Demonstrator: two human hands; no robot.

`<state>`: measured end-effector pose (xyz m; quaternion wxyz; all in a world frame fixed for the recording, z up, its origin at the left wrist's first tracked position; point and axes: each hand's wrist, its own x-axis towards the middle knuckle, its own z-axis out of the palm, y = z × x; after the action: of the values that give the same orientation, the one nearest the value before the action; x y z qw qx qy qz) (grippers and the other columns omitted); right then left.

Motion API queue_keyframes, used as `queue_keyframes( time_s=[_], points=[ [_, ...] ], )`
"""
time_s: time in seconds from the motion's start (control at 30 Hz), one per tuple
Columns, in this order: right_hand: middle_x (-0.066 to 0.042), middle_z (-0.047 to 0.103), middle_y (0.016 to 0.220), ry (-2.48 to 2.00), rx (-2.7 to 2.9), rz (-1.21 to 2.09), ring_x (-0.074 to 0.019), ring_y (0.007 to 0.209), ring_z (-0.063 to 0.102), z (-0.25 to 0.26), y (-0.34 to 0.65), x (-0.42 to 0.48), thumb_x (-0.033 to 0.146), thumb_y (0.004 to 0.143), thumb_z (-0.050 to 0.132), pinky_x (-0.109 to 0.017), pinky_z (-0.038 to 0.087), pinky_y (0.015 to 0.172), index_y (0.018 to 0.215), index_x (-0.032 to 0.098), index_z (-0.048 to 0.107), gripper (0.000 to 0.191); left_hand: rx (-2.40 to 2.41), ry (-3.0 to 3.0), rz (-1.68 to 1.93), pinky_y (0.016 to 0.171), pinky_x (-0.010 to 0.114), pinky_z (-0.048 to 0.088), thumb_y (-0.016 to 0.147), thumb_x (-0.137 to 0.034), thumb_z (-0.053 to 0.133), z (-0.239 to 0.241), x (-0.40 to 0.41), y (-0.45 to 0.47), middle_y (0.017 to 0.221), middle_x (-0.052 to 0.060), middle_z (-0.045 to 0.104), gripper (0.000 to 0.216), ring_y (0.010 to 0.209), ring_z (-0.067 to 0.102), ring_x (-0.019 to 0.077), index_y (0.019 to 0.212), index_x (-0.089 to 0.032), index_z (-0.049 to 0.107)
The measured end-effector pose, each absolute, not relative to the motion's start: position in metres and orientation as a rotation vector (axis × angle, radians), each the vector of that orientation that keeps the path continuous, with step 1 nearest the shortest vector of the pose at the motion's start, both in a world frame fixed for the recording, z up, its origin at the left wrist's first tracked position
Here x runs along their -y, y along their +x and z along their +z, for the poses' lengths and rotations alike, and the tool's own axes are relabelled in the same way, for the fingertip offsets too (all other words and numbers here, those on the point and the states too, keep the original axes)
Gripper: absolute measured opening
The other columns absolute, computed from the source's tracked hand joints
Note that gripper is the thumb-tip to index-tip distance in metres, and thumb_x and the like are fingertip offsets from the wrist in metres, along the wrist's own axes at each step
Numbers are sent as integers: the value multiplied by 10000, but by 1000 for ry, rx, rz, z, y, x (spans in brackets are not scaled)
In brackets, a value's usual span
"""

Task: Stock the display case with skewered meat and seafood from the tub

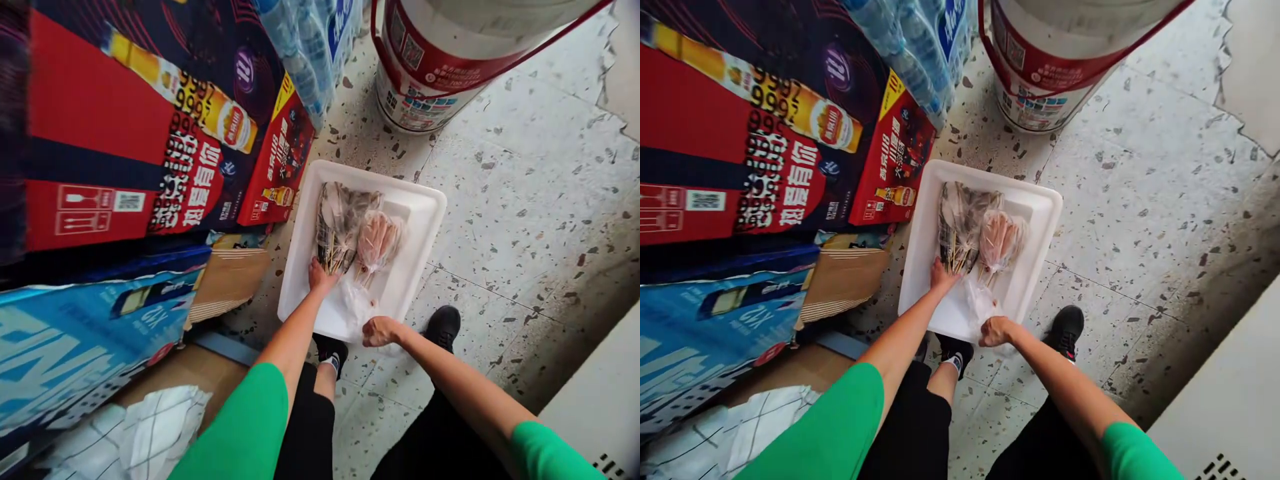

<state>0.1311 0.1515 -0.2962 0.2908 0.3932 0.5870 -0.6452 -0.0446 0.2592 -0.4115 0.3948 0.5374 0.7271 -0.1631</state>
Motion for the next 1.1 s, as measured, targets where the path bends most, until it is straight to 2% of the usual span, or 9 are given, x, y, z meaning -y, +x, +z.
queue_keyframes(
  time_s=[0.1,0.2,0.27,0.37,0.47,0.6,0.77,0.9,1.1],
  points=[
    [-129,752,931,1035,-1624,-1701,-280,935,676,-296,130,-169,399,885,501,-389,477,881,935,172,773,357,-1991,1381,-392,1062,439,354,660,-341,833,-416,-248,-31,1463,281,364,1150,1338,377,388,1497,-63,95],
    [-168,723,1022,1055,-1805,-1523,-332,1079,606,-286,131,-171,378,841,605,-478,382,1018,911,160,775,286,-2011,1410,-392,1036,468,359,725,-370,765,-415,-243,-24,1463,300,334,1071,1341,353,399,1489,-58,82],
    [-198,682,1097,1161,-1883,-1400,-353,1130,557,-277,137,-168,380,821,653,-506,360,1042,944,143,763,288,-1999,1419,-390,1046,492,345,734,-375,747,-412,-242,-23,1449,309,339,1059,1341,353,408,1486,-40,80],
    [-222,635,1139,1448,-1939,-1384,-356,1124,531,-266,148,-166,372,844,631,-506,395,1019,1055,87,709,363,-2002,1414,-333,1082,522,339,597,-362,849,-408,-241,-27,1435,281,381,1201,1343,373,406,1499,-63,115],
    [-202,629,1165,1773,-1939,-1623,-308,1130,538,-272,152,-172,315,905,530,-434,436,1002,1143,62,650,367,-1926,1214,-197,1117,463,336,598,-327,862,-403,-242,-39,1407,247,466,1016,1357,401,359,1434,-89,335],
    [-172,658,1203,2078,-1308,-2191,-251,1090,613,-302,134,-183,302,905,508,-378,481,978,1229,86,608,403,-1729,939,-163,1006,415,459,575,-317,887,-388,-256,-65,1113,182,697,596,1124,619,330,1074,-106,640],
    [-108,693,1132,2240,-391,-2588,-265,1075,626,-317,100,-184,347,813,604,-397,486,958,1121,147,661,372,-1474,666,-83,809,386,581,531,-491,883,-343,-275,-87,968,122,752,607,916,712,304,977,-135,675],
    [-40,685,956,2202,-19,-2914,-196,904,619,-300,83,-181,452,758,656,-328,498,811,997,185,663,358,-1341,378,2,684,405,605,501,-562,874,-307,-279,-74,861,160,753,649,792,732,318,911,-105,663],
    [33,563,695,2362,72,-2905,-122,670,527,-266,74,-185,254,701,652,-249,440,650,846,194,582,172,-1371,353,177,709,323,591,505,-504,899,-253,-276,-44,763,116,750,604,736,725,243,882,-86,680]
  ],
)
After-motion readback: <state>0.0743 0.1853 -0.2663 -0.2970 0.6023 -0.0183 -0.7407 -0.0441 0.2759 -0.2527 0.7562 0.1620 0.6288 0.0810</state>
